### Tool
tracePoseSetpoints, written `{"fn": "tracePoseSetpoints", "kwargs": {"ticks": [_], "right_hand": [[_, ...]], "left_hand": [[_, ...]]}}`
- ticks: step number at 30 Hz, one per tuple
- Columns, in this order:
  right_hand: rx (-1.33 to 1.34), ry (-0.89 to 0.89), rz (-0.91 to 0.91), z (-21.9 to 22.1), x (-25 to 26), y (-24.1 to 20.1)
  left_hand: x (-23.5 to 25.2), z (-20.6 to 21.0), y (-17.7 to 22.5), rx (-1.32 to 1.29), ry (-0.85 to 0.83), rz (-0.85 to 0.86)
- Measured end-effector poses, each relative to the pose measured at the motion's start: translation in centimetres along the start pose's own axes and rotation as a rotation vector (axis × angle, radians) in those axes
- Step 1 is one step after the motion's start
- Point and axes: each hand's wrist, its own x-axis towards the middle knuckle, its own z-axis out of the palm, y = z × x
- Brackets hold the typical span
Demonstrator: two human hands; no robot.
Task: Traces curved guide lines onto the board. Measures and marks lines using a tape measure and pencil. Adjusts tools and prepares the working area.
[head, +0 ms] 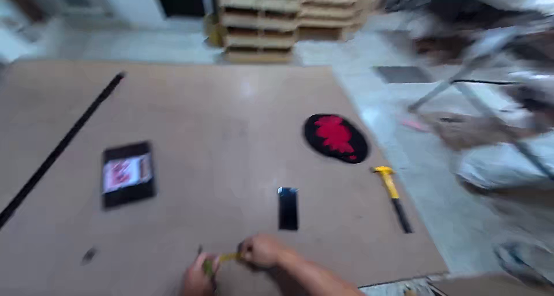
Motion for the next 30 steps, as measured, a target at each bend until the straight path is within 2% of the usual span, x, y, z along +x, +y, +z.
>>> {"fn": "tracePoseSetpoints", "kwargs": {"ticks": [5, 9, 14, 19, 24, 27, 30], "right_hand": [[-0.219, -0.025, 0.129, -2.0, 4.9, -0.8], [-0.333, 0.0, 0.165, -3.9, 8.7, -1.3], [-0.451, 0.05, 0.251, -7.5, 12.7, -3.6], [-0.506, 0.09, 0.312, -9.8, 15.8, -5.7], [-0.53, 0.073, 0.334, -10.6, 17.4, -6.7], [-0.536, 0.058, 0.32, -10.7, 17.7, -6.9], [-0.552, 0.059, 0.309, -10.8, 17.9, -7.0]], "left_hand": [[3.1, 0.0, -4.3, -0.135, 0.113, -0.118], [5.8, -0.4, -4.8, -0.113, 0.133, -0.138], [9.7, -1.9, -3.6, 0.063, 0.156, -0.011], [14.1, -1.3, -3.9, 0.153, 0.343, 0.173], [16.1, -1.2, -2.5, 0.158, 0.35, 0.115], [16.5, -0.8, -2.7, 0.146, 0.406, 0.125], [16.6, -1.0, -2.8, 0.135, 0.392, 0.145]]}}
